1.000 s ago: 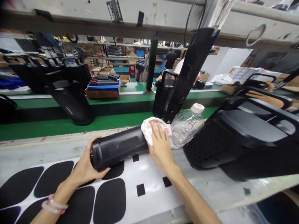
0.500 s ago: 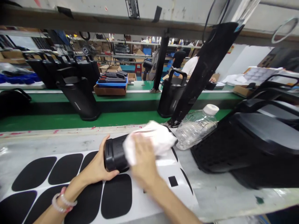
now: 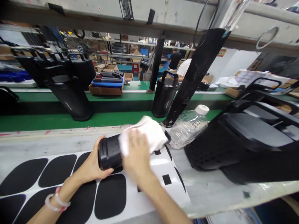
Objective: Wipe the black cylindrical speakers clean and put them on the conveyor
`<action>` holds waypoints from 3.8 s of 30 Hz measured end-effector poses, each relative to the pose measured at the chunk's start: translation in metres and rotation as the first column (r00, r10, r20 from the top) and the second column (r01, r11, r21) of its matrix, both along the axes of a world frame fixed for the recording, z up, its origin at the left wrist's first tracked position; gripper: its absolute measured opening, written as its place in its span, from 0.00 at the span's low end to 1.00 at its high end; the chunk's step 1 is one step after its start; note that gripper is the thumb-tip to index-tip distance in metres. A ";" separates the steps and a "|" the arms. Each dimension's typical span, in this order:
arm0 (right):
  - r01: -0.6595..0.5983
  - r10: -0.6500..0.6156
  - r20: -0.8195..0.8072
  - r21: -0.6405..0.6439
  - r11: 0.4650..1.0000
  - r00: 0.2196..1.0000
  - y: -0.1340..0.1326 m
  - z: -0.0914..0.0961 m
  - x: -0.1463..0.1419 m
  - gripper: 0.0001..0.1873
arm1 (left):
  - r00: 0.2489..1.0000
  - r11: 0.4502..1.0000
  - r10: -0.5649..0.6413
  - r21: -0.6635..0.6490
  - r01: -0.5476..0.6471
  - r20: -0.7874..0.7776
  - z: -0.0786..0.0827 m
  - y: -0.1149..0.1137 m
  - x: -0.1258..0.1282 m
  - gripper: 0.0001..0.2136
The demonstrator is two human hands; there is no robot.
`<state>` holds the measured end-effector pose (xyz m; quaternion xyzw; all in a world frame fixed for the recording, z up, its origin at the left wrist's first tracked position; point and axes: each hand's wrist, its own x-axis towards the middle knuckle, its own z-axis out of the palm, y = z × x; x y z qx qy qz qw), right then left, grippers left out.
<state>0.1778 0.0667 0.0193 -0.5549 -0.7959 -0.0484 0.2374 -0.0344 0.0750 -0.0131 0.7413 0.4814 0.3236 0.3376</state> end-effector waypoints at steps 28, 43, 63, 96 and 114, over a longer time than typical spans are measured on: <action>0.224 -0.158 -0.447 0.099 0.969 0.881 -0.012 -0.045 0.080 0.31 | 0.995 0.988 -0.050 0.145 0.062 -0.082 -0.002 -0.001 -0.008 0.58; -0.260 0.260 0.020 0.137 0.956 0.965 -0.016 -0.004 -0.034 0.33 | 0.998 0.999 -0.051 0.019 0.050 0.036 -0.017 -0.003 -0.003 0.63; 0.277 -0.255 -0.162 0.134 0.951 0.953 0.005 -0.020 0.082 0.29 | 0.995 0.998 -0.021 0.061 0.027 -0.096 0.000 -0.005 -0.001 0.54; 0.199 -0.161 -0.190 0.203 0.959 0.968 -0.040 -0.035 0.089 0.44 | 0.990 0.935 -0.052 0.342 0.094 -0.130 -0.011 0.000 -0.001 0.53; 0.065 -0.404 -0.841 -0.455 0.888 -0.361 -0.031 -0.024 0.086 0.28 | 0.997 0.998 -0.038 0.060 0.034 0.064 0.019 -0.018 -0.002 0.36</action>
